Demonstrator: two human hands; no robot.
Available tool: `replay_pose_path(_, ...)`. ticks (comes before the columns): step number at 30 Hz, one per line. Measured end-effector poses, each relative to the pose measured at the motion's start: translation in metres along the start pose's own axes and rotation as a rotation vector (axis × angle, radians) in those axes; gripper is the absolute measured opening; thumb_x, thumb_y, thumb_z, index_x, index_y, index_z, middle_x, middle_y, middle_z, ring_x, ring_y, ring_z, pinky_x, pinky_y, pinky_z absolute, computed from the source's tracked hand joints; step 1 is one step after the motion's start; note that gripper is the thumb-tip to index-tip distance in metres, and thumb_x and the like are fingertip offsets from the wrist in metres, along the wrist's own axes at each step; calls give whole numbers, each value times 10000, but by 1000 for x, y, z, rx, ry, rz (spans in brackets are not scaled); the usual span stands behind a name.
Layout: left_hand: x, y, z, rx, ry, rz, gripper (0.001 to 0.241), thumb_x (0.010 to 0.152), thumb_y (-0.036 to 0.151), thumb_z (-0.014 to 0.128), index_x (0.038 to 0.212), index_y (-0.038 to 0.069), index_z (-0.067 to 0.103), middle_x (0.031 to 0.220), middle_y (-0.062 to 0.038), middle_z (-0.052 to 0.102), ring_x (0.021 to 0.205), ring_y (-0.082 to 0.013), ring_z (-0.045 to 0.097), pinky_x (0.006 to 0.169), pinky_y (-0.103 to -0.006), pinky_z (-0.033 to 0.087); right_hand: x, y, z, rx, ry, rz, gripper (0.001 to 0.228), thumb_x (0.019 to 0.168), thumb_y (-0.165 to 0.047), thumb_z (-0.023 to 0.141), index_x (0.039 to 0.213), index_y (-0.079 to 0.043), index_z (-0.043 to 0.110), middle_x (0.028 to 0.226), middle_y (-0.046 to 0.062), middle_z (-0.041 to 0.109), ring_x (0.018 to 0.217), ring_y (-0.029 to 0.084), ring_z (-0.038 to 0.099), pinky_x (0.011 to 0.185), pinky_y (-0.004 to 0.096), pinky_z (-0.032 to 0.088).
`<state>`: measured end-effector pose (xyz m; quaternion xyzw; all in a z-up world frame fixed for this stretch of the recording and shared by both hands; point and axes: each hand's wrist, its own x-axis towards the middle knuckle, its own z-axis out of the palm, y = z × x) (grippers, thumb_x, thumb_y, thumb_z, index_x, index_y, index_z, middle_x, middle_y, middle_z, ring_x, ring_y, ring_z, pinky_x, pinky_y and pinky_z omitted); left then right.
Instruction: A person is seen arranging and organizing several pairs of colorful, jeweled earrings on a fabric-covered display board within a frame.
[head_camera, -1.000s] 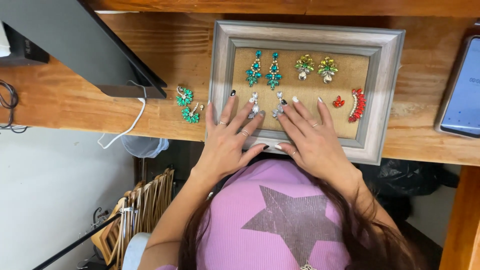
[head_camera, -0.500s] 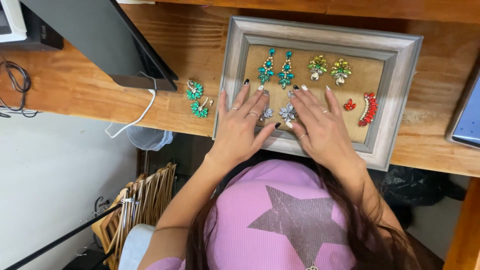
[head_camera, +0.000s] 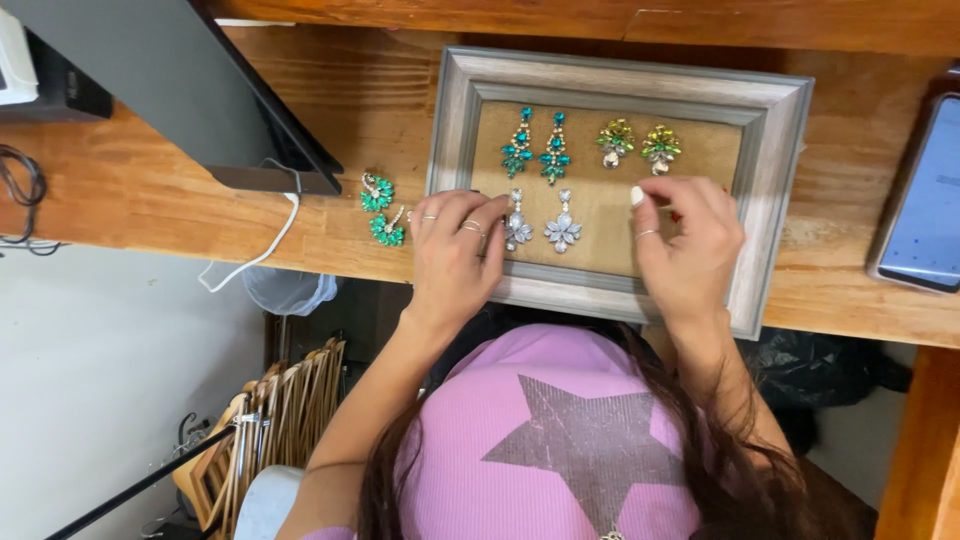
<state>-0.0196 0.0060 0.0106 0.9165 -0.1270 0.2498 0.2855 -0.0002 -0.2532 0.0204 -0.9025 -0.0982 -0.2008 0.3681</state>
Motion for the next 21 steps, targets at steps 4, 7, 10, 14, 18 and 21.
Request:
replay_pose_path(4, 7, 9, -17, -81, -31, 31, 210, 964, -9, 669, 1163, 38, 715, 922, -85, 608, 829, -278, 589, 758, -413, 469, 9, 11, -43, 4, 132, 33, 43, 1079, 46, 727, 1122, 41, 721, 1010, 158, 675, 904, 275, 627, 846, 393, 498)
replay_pose_path(7, 5, 12, -13, -88, 10, 68, 153, 962, 39, 703, 1114, 60, 718, 838, -63, 665, 699, -244, 570, 678, -381, 441, 4, 19, -57, 16, 241, 121, 67, 1063, 87, 693, 1119, 51, 705, 1049, 155, 673, 940, 250, 620, 877, 366, 514)
replay_pose_path(10, 8, 21, -10, -101, 9, 102, 108, 922, 103, 705, 1023, 73, 729, 736, -36, 640, 620, -225, 566, 618, -369, 407, -5, 26, -57, -105, 156, 149, 64, 1036, 37, 738, 1095, 14, 724, 1013, 137, 687, 904, 245, 601, 858, 377, 491)
replay_pose_path(14, 11, 29, -1, -193, 63, 233, 71, 885, 88, 740, 955, 90, 749, 668, -30, 622, 554, -208, 596, 574, -337, 480, -6, 22, -48, -319, -119, 199, 148, 934, -126, 811, 1075, -151, 774, 1027, 64, 652, 986, 306, 537, 895, 456, 344)
replay_pose_path(18, 9, 31, 7, -199, 51, 346, 79, 859, 123, 733, 928, 100, 764, 626, -33, 532, 559, -230, 591, 587, -351, 531, 0, 12, -42, -376, -282, 224, 249, 870, -123, 859, 1101, -115, 765, 1032, 65, 628, 1064, 298, 486, 993, 443, 269)
replay_pose_path(21, 10, 32, 5, -231, 47, 362, 69, 880, 63, 695, 928, 58, 744, 626, -69, 512, 577, -263, 589, 598, -367, 534, -1, 25, -37, -398, -317, 161, 207, 877, -155, 862, 1043, -145, 740, 1006, 38, 611, 1061, 280, 494, 1003, 430, 273)
